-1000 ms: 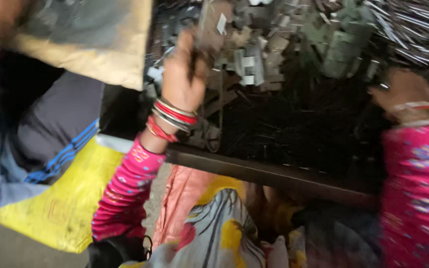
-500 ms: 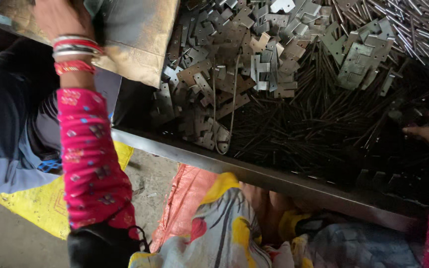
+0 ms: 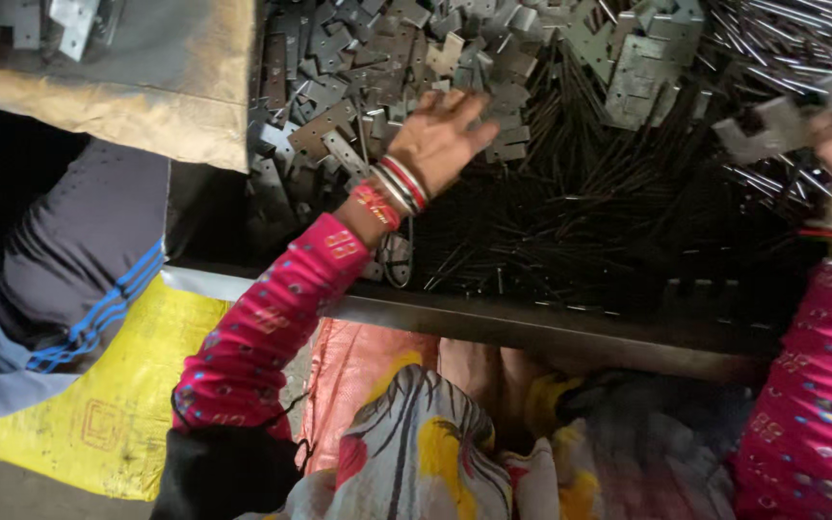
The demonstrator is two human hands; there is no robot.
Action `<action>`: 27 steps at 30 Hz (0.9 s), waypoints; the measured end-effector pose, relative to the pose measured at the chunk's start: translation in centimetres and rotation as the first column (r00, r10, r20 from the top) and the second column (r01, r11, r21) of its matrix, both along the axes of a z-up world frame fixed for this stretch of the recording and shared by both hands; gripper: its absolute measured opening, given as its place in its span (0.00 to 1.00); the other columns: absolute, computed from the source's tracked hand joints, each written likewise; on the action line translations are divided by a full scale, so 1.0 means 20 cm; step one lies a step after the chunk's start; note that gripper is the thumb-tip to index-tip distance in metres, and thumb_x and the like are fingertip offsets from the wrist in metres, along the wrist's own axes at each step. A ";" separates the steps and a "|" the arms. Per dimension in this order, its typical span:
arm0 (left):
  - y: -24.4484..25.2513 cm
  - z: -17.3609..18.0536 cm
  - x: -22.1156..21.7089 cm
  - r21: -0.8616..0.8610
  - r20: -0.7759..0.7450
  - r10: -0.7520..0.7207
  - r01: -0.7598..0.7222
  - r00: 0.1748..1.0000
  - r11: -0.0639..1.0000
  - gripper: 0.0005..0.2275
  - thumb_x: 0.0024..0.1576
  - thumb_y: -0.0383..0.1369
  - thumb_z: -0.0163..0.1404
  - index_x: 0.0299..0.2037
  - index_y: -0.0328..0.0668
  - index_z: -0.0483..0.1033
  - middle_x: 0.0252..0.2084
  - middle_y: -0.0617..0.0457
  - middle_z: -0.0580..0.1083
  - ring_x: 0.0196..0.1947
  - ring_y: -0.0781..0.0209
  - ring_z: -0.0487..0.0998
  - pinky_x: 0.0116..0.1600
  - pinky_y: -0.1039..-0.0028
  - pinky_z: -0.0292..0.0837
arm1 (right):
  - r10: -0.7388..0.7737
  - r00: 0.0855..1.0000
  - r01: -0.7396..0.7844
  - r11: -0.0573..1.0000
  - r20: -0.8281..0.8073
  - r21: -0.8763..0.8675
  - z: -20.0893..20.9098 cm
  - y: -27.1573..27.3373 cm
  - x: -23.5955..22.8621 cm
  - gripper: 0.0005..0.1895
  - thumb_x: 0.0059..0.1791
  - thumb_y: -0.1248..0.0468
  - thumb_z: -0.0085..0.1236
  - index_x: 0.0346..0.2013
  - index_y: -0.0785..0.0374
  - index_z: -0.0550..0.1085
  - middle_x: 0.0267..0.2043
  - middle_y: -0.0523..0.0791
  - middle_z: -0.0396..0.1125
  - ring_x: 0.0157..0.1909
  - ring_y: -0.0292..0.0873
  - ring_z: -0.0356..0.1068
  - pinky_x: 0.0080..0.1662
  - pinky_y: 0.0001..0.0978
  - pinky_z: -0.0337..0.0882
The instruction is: The person sorts small metal brackets and rods from a mixed pile in a metal bin. They repeatedly pick up brackets, separate them from rods, and place them into a cloth bag on the left. The person works continuously by hand without using tools.
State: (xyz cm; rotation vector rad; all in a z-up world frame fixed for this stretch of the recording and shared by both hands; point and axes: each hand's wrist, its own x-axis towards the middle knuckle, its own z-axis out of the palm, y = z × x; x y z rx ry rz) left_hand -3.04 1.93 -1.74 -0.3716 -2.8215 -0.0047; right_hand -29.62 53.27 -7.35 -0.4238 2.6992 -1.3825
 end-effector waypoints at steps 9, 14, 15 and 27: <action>-0.01 -0.18 -0.08 -0.134 -0.063 -0.167 0.157 0.984 0.978 0.09 0.53 0.31 0.54 0.43 0.51 0.79 0.43 0.53 0.73 0.60 0.49 0.69 0.68 0.44 0.56 | 0.184 0.970 -0.077 0.854 0.161 -0.515 0.38 -0.38 0.31 0.15 0.50 0.54 0.68 0.43 0.62 0.78 0.37 0.47 0.74 0.36 0.47 0.75 0.39 0.43 0.74; -0.04 0.07 0.05 0.096 -0.114 -0.042 0.053 0.993 0.994 0.07 0.51 0.31 0.58 0.39 0.53 0.81 0.38 0.59 0.75 0.52 0.56 0.72 0.64 0.50 0.60 | 0.571 0.818 -0.550 0.811 -0.064 0.200 0.34 -0.85 0.58 0.14 0.53 0.53 0.66 0.44 0.61 0.78 0.38 0.47 0.74 0.36 0.47 0.75 0.39 0.43 0.74; -0.04 0.12 0.09 0.238 -0.091 -0.004 0.026 0.996 0.971 0.05 0.53 0.32 0.59 0.38 0.51 0.81 0.37 0.58 0.76 0.49 0.54 0.73 0.58 0.51 0.62 | 0.644 0.757 -0.589 0.748 -0.116 0.307 0.31 -0.94 0.64 0.16 0.49 0.54 0.68 0.42 0.62 0.78 0.37 0.49 0.73 0.37 0.50 0.74 0.39 0.43 0.73; -0.03 0.18 0.18 0.915 0.190 -0.129 -0.223 0.973 -0.335 0.11 0.68 0.35 0.46 0.50 0.33 0.69 0.36 0.44 0.80 0.35 0.49 0.85 0.35 0.67 0.83 | 0.403 0.915 -0.399 0.891 -0.029 -0.217 0.38 -0.95 0.60 0.09 0.60 0.60 0.65 0.46 0.63 0.76 0.37 0.46 0.73 0.36 0.44 0.72 0.43 0.40 0.74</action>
